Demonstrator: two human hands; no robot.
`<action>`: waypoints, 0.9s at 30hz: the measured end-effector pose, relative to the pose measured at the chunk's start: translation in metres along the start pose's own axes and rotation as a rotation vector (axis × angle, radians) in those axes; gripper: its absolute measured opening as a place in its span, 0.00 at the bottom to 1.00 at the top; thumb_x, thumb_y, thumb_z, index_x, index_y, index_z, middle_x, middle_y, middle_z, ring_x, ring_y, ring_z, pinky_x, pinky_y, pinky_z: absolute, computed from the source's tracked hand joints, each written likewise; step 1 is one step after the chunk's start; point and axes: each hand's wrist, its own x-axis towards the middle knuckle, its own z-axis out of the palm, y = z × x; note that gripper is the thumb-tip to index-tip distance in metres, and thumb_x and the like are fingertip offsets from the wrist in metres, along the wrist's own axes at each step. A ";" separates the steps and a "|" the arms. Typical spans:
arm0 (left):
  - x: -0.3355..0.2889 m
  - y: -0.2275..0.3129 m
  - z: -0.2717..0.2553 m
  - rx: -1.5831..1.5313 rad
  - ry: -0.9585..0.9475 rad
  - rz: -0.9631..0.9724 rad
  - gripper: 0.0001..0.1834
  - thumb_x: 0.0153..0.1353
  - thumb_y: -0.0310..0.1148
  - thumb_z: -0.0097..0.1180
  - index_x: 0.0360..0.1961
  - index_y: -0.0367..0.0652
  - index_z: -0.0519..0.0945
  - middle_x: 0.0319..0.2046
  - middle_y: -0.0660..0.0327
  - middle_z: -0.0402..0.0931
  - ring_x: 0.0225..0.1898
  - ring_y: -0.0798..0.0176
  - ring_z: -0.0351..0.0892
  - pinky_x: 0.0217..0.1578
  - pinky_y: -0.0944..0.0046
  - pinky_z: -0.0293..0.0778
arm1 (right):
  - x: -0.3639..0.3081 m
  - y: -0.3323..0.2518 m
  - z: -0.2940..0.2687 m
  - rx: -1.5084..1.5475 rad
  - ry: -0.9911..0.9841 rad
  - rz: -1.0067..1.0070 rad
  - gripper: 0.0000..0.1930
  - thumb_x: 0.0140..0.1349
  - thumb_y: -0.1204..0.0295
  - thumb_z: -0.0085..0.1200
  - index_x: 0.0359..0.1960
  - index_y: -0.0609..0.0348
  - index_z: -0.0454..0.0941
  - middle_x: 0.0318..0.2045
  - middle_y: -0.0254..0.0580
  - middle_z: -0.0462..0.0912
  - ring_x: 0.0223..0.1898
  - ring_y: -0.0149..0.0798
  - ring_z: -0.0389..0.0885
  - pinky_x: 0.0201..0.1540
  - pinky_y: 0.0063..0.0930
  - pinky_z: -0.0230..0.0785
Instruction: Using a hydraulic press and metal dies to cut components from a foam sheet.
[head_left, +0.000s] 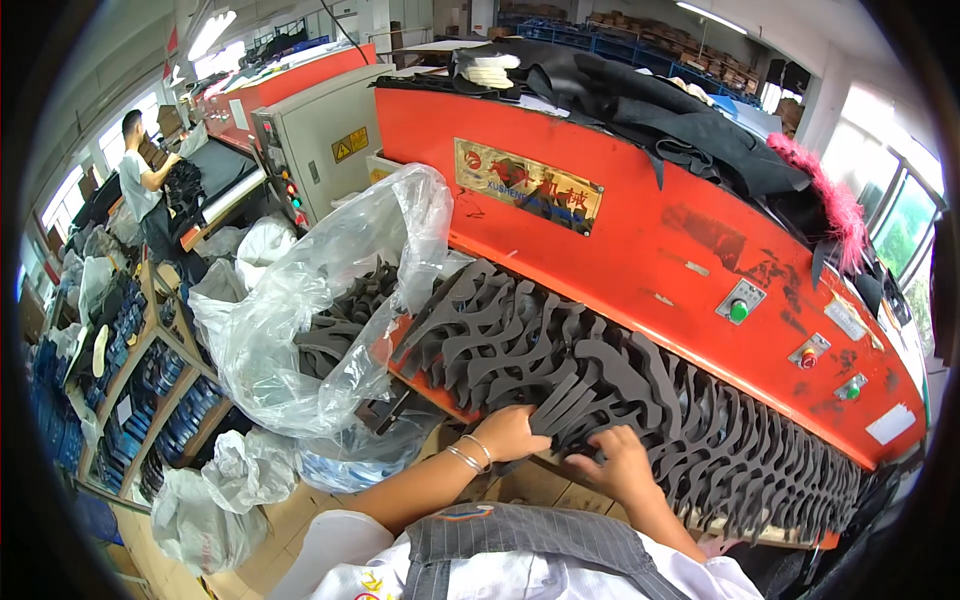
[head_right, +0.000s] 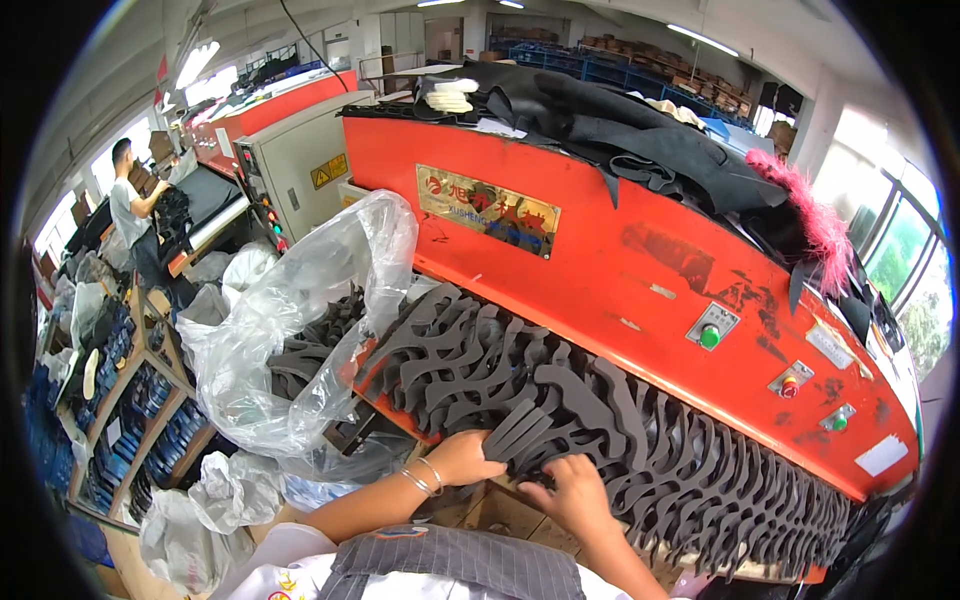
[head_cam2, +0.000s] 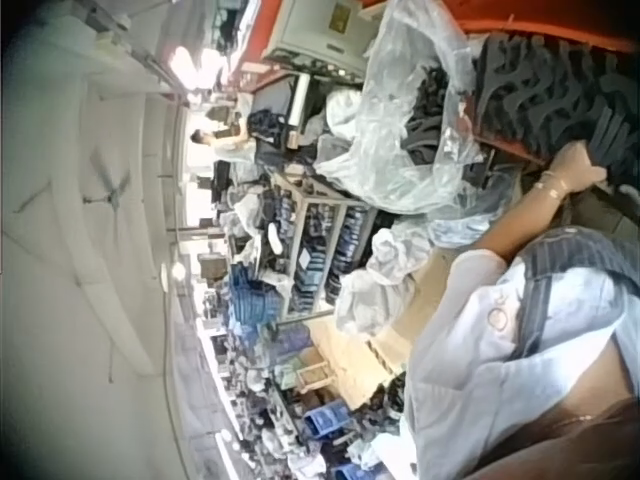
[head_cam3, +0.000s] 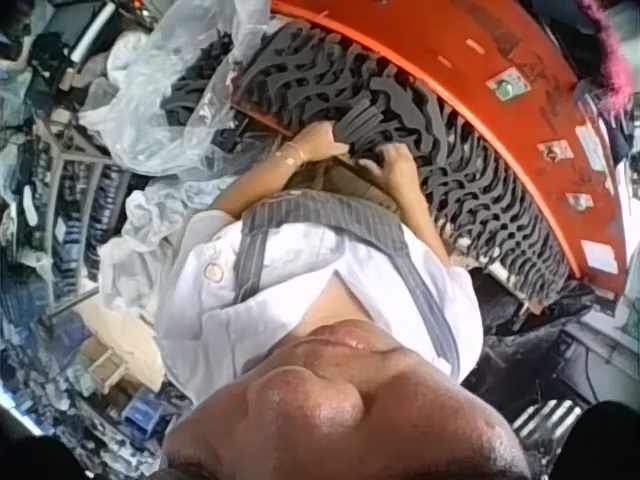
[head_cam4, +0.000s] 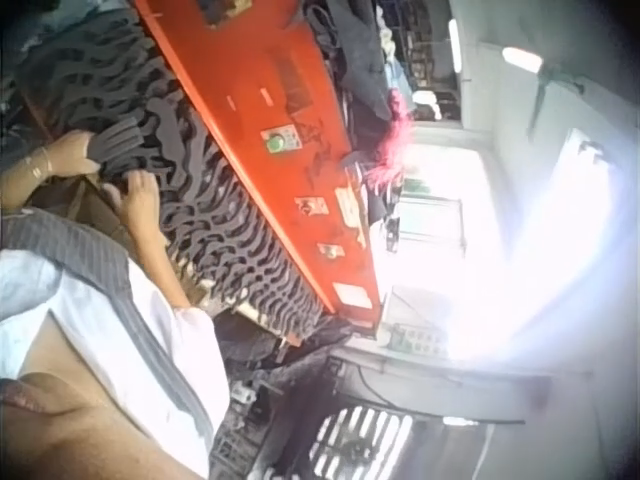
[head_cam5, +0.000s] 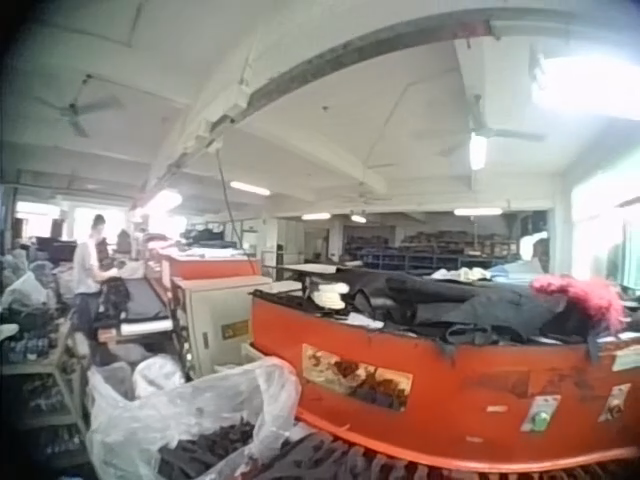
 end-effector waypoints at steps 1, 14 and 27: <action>-0.005 -0.003 -0.001 -0.002 -0.005 0.010 0.24 0.49 0.46 0.61 0.42 0.38 0.79 0.38 0.43 0.80 0.42 0.39 0.78 0.45 0.50 0.73 | -0.002 -0.012 0.011 -0.099 -0.127 0.015 0.24 0.45 0.57 0.70 0.34 0.64 0.77 0.33 0.51 0.78 0.36 0.53 0.78 0.42 0.40 0.72; -0.026 -0.060 -0.009 0.042 0.145 0.020 0.28 0.46 0.48 0.60 0.38 0.31 0.77 0.35 0.37 0.78 0.42 0.35 0.76 0.47 0.47 0.72 | -0.004 -0.055 0.128 -0.465 -0.247 0.378 0.26 0.42 0.51 0.70 0.36 0.57 0.77 0.37 0.44 0.79 0.43 0.46 0.80 0.44 0.37 0.74; 0.013 -0.072 -0.067 0.011 -0.295 0.046 0.31 0.47 0.49 0.62 0.44 0.33 0.77 0.36 0.37 0.79 0.42 0.36 0.77 0.48 0.48 0.73 | 0.140 -0.034 0.048 -0.116 -1.041 0.373 0.18 0.55 0.54 0.59 0.42 0.50 0.84 0.38 0.47 0.85 0.39 0.52 0.82 0.43 0.41 0.75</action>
